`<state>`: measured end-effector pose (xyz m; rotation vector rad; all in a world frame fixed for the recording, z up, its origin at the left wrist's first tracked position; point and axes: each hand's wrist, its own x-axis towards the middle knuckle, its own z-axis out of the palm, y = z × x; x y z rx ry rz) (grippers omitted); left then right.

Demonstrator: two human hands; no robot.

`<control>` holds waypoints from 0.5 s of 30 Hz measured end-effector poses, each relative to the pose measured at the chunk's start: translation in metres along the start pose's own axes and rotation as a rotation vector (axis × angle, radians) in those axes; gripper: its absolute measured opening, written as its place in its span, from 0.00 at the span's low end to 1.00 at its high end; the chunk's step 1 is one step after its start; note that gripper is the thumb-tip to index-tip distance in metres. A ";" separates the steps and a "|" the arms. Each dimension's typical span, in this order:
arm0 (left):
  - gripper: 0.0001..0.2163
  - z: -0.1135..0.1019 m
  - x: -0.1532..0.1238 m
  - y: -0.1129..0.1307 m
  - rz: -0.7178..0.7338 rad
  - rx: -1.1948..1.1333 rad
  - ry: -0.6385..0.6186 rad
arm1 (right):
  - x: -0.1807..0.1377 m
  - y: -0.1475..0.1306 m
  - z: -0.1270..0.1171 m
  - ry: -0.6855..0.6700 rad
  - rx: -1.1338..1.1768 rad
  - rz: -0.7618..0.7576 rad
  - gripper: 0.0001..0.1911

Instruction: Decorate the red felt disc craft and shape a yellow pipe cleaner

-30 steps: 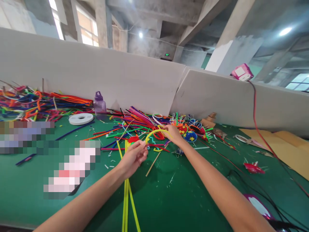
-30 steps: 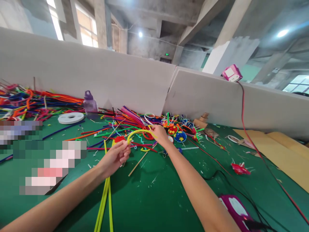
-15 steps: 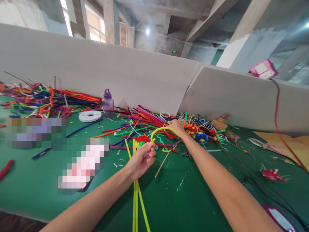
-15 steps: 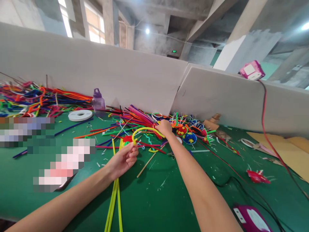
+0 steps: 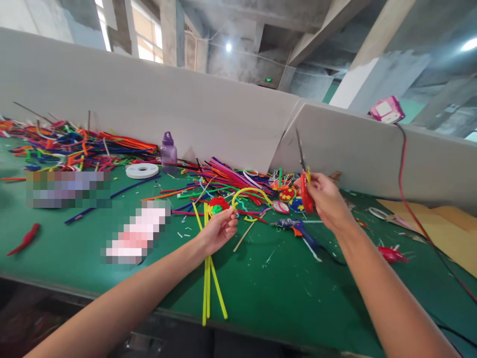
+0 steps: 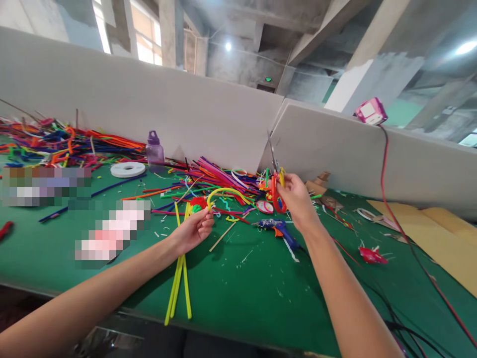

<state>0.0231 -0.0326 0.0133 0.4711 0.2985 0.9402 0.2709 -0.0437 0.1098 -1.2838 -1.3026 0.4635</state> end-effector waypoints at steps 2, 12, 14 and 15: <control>0.05 0.001 -0.001 0.000 0.002 -0.002 -0.004 | -0.031 -0.006 -0.007 -0.051 -0.014 0.000 0.30; 0.07 0.006 -0.002 -0.001 -0.008 0.030 -0.005 | -0.122 0.024 0.010 -0.259 -0.455 0.124 0.27; 0.06 0.006 -0.002 -0.001 0.008 0.036 -0.016 | -0.127 0.030 0.014 -0.302 -0.542 0.084 0.28; 0.06 0.005 -0.002 -0.001 0.019 0.042 -0.020 | -0.129 0.031 0.017 -0.317 -0.558 0.072 0.28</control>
